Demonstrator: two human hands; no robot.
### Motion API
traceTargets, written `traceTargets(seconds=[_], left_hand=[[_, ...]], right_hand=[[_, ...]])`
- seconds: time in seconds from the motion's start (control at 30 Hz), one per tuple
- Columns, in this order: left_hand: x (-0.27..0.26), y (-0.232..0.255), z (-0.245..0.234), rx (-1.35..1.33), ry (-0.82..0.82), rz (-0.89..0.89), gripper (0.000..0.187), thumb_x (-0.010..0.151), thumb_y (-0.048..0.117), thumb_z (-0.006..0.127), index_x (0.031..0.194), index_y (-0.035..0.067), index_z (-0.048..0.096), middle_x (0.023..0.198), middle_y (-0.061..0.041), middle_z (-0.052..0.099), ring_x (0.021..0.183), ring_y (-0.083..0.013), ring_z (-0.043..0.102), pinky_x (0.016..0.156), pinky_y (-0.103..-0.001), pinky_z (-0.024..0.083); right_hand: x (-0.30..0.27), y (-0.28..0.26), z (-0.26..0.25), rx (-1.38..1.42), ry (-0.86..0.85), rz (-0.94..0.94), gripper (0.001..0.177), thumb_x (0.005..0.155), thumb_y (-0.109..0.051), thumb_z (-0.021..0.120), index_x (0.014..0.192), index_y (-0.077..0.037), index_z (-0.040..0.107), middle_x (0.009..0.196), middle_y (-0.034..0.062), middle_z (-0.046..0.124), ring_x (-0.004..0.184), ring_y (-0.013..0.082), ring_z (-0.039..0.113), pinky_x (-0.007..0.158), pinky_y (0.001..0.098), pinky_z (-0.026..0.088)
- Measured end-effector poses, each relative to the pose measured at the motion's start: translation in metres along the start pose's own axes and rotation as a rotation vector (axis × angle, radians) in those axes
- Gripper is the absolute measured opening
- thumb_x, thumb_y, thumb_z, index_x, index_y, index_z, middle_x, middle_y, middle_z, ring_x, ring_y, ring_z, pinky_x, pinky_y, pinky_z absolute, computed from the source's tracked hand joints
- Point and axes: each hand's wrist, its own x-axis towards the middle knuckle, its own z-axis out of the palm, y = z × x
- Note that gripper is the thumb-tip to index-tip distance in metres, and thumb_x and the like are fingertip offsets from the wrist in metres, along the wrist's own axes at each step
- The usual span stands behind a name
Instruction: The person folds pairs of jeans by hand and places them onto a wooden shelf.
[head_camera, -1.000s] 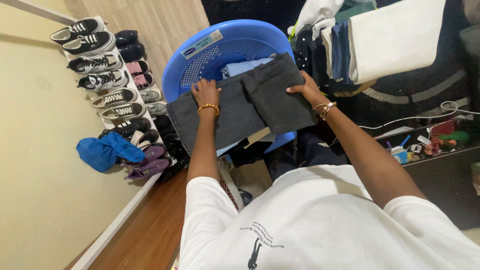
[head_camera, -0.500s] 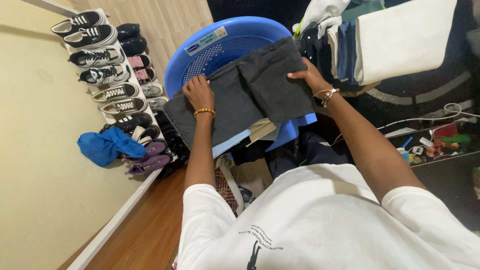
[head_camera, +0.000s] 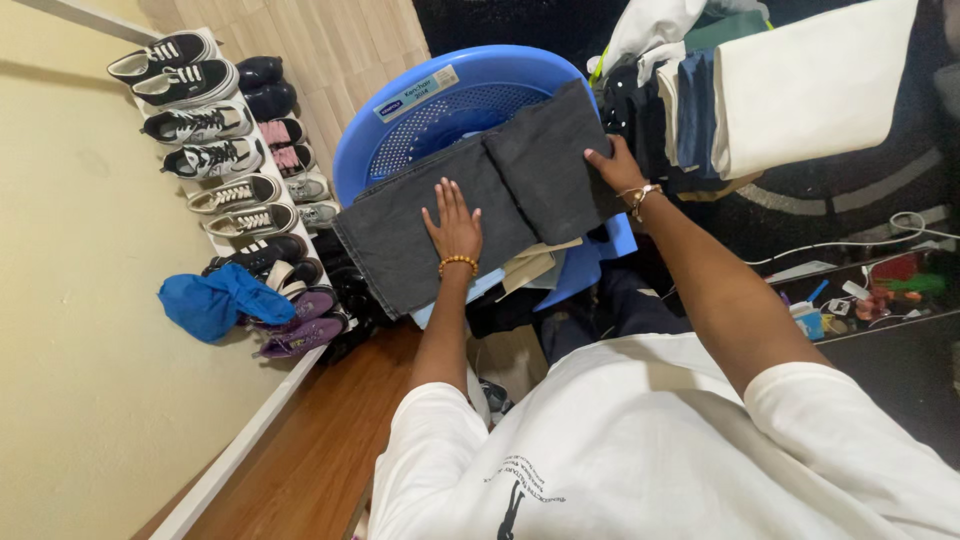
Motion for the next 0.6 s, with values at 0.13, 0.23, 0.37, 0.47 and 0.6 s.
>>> traceTargets(seconds=[0.13, 0.23, 0.37, 0.47, 0.6], left_hand=[[-0.009, 0.025, 0.007, -0.121, -0.076, 0.007, 0.078, 0.103, 0.044, 0.051, 0.162, 0.004, 0.021, 0.172, -0.009, 0.011, 0.158, -0.0229, 0.008, 0.124, -0.059, 0.01], [-0.011, 0.049, 0.01, -0.223, -0.078, 0.034, 0.079, 0.101, 0.044, 0.052, 0.16, 0.002, 0.023, 0.171, -0.012, 0.011, 0.158, -0.0258, 0.008, 0.124, -0.057, 0.011], [-0.012, 0.087, 0.018, -0.429, -0.013, 0.046, 0.075, 0.1, 0.041, 0.058, 0.156, -0.001, 0.032, 0.169, -0.014, 0.024, 0.157, -0.0297, 0.021, 0.124, -0.053, 0.019], [-0.011, 0.11, 0.028, -0.532, -0.069, -0.109, 0.073, 0.097, 0.037, 0.067, 0.151, -0.004, 0.04, 0.164, -0.018, 0.035, 0.147, -0.0343, 0.034, 0.119, -0.051, 0.03], [-0.004, 0.125, 0.055, -0.761, 0.139, -0.203, 0.072, 0.09, 0.032, 0.075, 0.143, -0.006, 0.046, 0.15, -0.026, 0.047, 0.139, -0.0398, 0.044, 0.117, -0.047, 0.038]], right_hand=[[-0.019, 0.008, 0.018, -0.504, 0.066, 0.077, 0.101, 0.091, -0.047, 0.076, 0.158, 0.003, 0.02, 0.15, 0.0286, 0.043, 0.138, 0.0413, 0.044, 0.113, 0.0462, 0.037], [-0.037, 0.005, 0.031, -0.641, 0.143, -0.085, 0.102, 0.098, -0.053, 0.064, 0.161, 0.004, 0.008, 0.167, 0.0285, 0.016, 0.153, 0.0433, 0.019, 0.121, 0.055, 0.025], [-0.061, -0.002, 0.042, -0.793, 0.08, -0.038, 0.1, 0.098, -0.057, 0.055, 0.163, 0.0, 0.006, 0.173, 0.0196, 0.001, 0.159, 0.0353, 0.005, 0.119, 0.0684, 0.018], [-0.072, 0.003, 0.044, -0.864, 0.033, -0.126, 0.101, 0.098, -0.059, 0.056, 0.164, -0.001, 0.006, 0.172, 0.0202, -0.001, 0.16, 0.0365, 0.001, 0.118, 0.0705, 0.017], [-0.074, 0.001, 0.045, -0.884, -0.079, -0.084, 0.103, 0.095, -0.058, 0.057, 0.165, -0.004, 0.004, 0.173, 0.0184, -0.006, 0.16, 0.0356, -0.002, 0.118, 0.0699, 0.015]])
